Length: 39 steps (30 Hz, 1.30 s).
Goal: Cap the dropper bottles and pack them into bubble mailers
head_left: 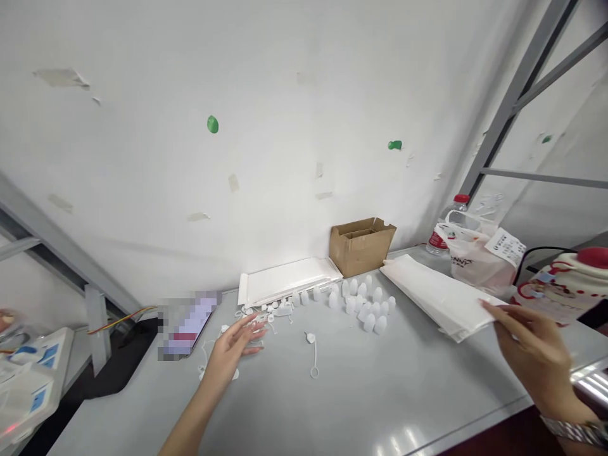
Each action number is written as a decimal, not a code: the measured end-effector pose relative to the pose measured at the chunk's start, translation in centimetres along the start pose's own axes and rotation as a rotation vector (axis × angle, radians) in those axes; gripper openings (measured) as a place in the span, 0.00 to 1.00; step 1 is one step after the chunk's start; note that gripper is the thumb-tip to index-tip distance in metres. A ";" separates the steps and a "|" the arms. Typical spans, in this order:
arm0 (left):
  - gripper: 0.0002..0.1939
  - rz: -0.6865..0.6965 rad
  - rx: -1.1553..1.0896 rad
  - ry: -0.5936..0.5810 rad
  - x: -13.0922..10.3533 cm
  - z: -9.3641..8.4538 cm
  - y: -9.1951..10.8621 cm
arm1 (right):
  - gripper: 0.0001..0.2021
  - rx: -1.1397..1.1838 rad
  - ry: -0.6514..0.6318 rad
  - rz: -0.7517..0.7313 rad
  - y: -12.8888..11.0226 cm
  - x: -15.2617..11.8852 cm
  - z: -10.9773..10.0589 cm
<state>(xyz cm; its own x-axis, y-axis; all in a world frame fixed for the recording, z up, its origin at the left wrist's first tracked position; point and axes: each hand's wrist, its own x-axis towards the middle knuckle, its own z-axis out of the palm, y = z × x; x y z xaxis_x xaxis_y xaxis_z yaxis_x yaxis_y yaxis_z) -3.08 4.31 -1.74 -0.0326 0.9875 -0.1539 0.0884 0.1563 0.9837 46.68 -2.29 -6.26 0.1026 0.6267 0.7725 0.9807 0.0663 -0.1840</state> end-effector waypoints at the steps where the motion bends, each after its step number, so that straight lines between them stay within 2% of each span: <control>1: 0.29 -0.005 -0.001 0.004 0.1 0.0 -0.2 | 0.12 -0.029 -0.002 -0.029 -0.3 -0.3 0.8; 3: 0.30 -0.008 -0.004 0.032 0.2 -0.1 -0.7 | 0.12 -0.109 -0.013 -0.114 -0.7 -0.6 1.6; 6: 0.30 -0.006 -0.009 0.061 0.5 -0.2 -1.4 | 0.13 -0.225 -0.021 -0.211 -1.1 -0.7 1.7; 11: 0.29 -0.026 0.000 0.003 0.9 -0.7 -2.0 | 0.14 -0.324 0.037 -0.177 -1.4 -1.0 1.3; 16: 0.29 -0.039 0.020 -0.023 1.1 -0.8 -2.2 | 0.14 -0.330 0.028 -0.180 -1.5 -1.8 1.3; 20: 0.29 -0.034 0.022 -0.021 1.0 -0.6 -2.3 | 0.13 -0.361 0.016 -0.210 -1.5 -1.1 1.8; 25: 0.29 -0.032 0.018 -0.037 1.0 -0.7 -2.3 | 0.11 -0.434 0.061 -0.270 -1.2 -0.3 1.5; 29: 0.28 -0.033 0.012 -0.052 1.0 -0.7 -2.2 | 0.09 -0.481 -0.034 -0.364 -1.2 -0.4 0.7; 35: 0.28 -0.003 -0.005 -0.019 0.8 -0.6 -2.1 | 0.18 -0.499 -0.025 -0.262 -1.7 -0.9 -0.9; 39: 0.29 0.044 0.121 0.032 1.0 -0.8 -2.5 | 0.20 -0.416 0.096 -0.200 -4.3 0.1 -1.1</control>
<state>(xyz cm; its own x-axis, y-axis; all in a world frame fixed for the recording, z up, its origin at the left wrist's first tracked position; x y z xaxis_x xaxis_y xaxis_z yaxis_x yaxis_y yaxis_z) -4.09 4.92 -4.24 -0.0576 0.9928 -0.1055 0.2102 0.1154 0.9708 42.69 -3.32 -4.75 -0.0999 0.5576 0.8241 0.9641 -0.1507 0.2188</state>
